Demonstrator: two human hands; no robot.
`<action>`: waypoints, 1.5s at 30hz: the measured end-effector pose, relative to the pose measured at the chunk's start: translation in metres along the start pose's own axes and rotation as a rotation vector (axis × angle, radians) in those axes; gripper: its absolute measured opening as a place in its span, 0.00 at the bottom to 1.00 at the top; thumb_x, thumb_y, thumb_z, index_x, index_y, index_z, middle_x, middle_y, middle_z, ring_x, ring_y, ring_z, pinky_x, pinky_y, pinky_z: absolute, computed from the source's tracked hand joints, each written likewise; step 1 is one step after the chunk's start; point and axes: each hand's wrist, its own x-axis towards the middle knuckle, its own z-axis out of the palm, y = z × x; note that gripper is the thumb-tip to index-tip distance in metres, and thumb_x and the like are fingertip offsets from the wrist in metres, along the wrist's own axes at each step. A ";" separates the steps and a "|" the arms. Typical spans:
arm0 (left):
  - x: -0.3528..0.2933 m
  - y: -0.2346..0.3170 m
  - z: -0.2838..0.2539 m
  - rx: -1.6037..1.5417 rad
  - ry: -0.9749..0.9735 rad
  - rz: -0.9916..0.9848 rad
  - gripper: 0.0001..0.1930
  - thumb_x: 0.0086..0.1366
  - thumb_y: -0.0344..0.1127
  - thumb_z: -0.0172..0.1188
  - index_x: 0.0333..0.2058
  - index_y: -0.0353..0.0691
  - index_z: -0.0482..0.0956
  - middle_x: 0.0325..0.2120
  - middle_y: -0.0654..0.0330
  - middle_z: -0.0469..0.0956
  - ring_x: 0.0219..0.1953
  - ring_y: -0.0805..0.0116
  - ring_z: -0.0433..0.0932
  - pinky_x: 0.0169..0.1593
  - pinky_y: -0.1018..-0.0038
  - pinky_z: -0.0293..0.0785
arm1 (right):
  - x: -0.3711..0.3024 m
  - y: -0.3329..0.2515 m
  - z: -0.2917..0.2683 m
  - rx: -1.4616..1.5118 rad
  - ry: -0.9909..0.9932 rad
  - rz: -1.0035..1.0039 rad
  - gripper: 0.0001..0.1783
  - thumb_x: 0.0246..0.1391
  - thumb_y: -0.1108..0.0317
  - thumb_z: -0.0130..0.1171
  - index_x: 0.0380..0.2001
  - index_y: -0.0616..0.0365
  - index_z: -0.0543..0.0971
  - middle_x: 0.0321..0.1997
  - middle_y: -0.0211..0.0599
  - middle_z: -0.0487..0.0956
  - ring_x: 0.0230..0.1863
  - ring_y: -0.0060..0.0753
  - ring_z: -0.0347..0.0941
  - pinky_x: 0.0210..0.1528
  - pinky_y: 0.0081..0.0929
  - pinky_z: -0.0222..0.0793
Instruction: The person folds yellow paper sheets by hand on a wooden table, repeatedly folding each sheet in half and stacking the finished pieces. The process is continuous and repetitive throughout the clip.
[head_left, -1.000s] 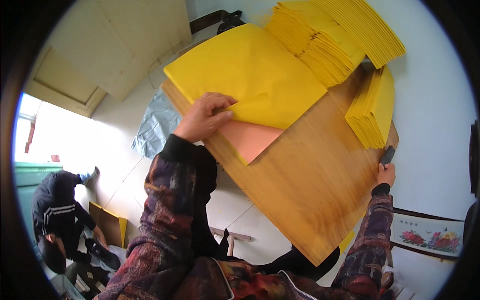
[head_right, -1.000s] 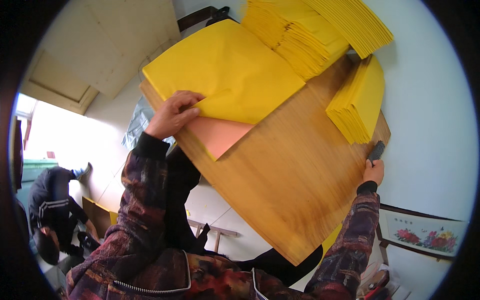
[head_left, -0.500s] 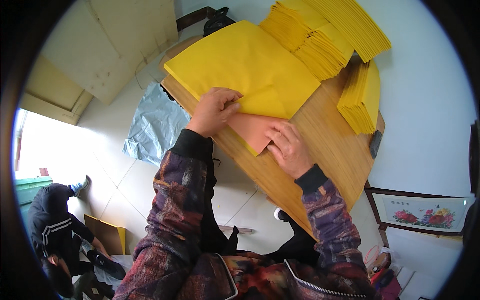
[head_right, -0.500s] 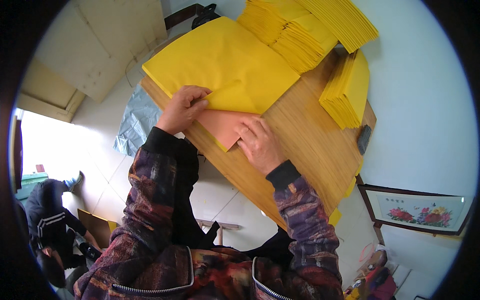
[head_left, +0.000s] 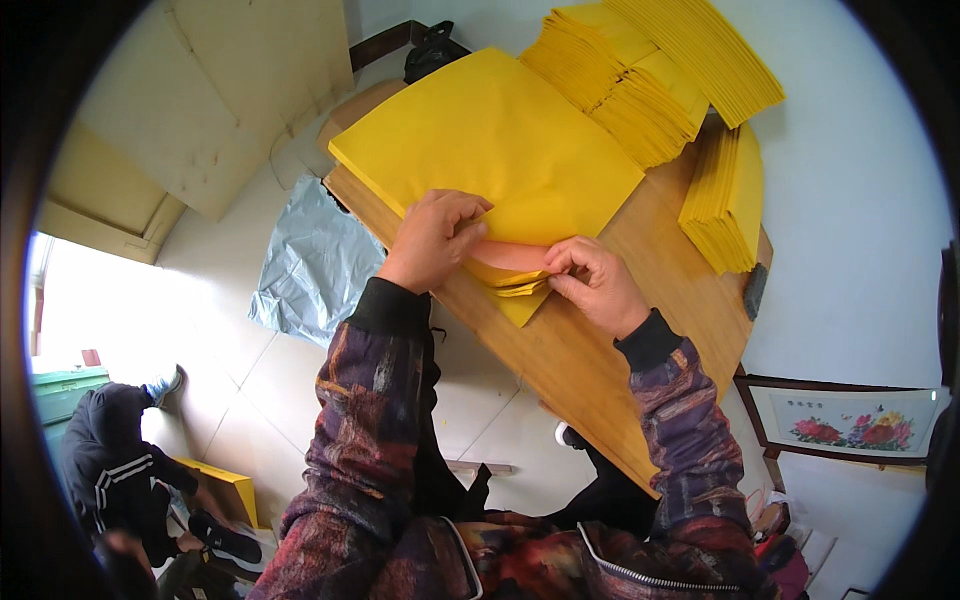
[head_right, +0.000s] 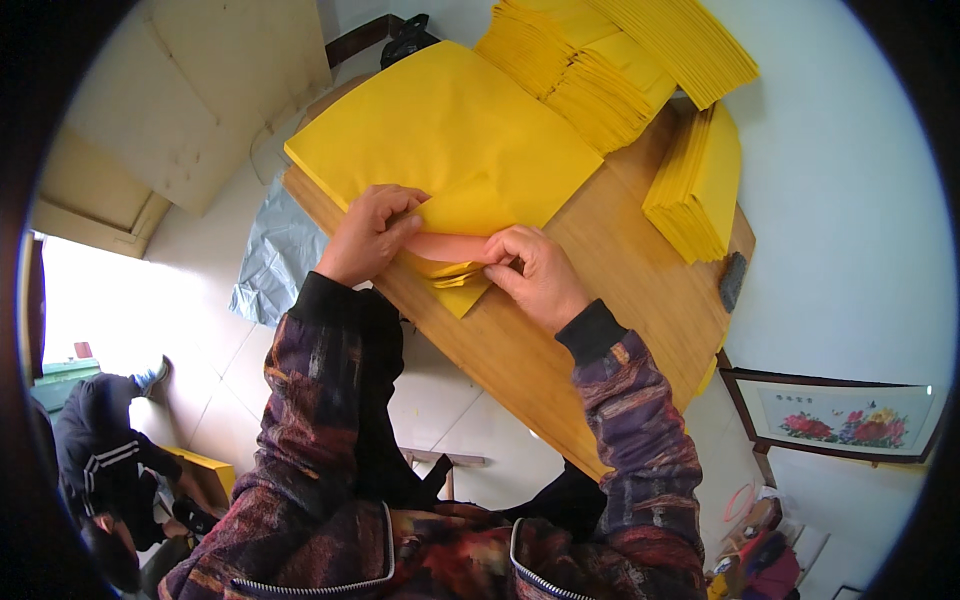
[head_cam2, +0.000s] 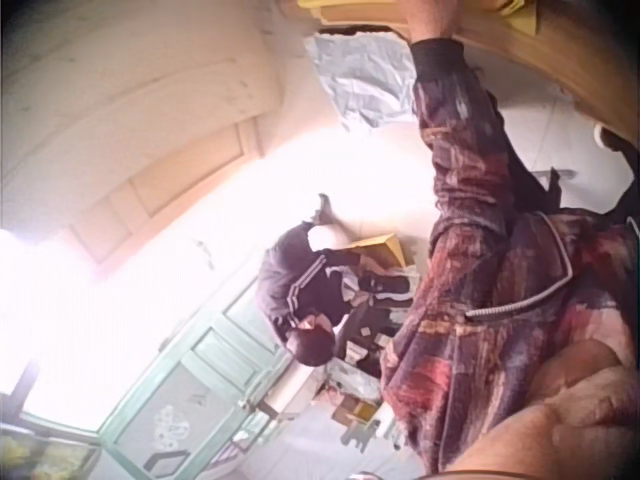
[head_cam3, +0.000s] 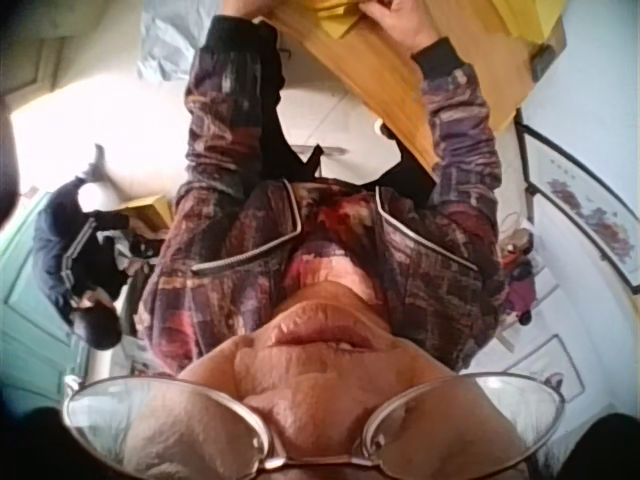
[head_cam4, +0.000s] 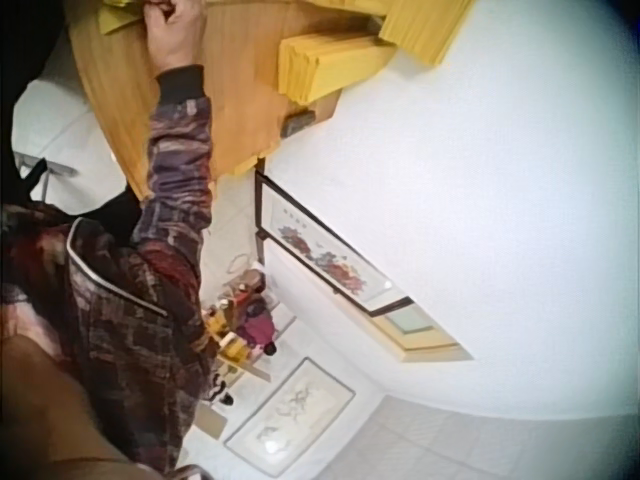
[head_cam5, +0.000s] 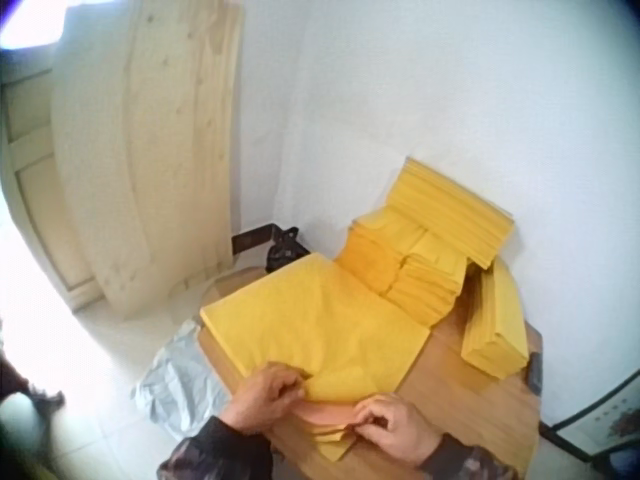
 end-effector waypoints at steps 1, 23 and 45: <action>0.000 0.000 -0.002 0.000 -0.022 0.019 0.07 0.57 0.30 0.58 0.34 0.35 0.78 0.38 0.54 0.79 0.44 0.52 0.72 0.49 0.64 0.68 | 0.002 0.000 -0.002 0.068 -0.020 0.040 0.06 0.51 0.80 0.58 0.30 0.59 0.74 0.37 0.29 0.76 0.38 0.21 0.70 0.42 0.18 0.67; -0.001 0.000 0.004 0.151 0.080 0.091 0.07 0.56 0.31 0.59 0.28 0.31 0.77 0.42 0.51 0.78 0.46 0.50 0.73 0.49 0.65 0.69 | -0.010 0.004 0.022 -0.031 0.371 -0.065 0.23 0.44 0.78 0.64 0.45 0.56 0.71 0.57 0.40 0.67 0.51 0.34 0.69 0.44 0.25 0.68; -0.001 0.000 0.006 0.110 0.111 0.079 0.07 0.57 0.30 0.58 0.29 0.29 0.77 0.41 0.47 0.78 0.45 0.47 0.73 0.49 0.63 0.70 | 0.000 -0.002 0.003 0.122 0.033 0.102 0.09 0.46 0.79 0.62 0.26 0.58 0.71 0.56 0.38 0.66 0.39 0.22 0.67 0.37 0.18 0.66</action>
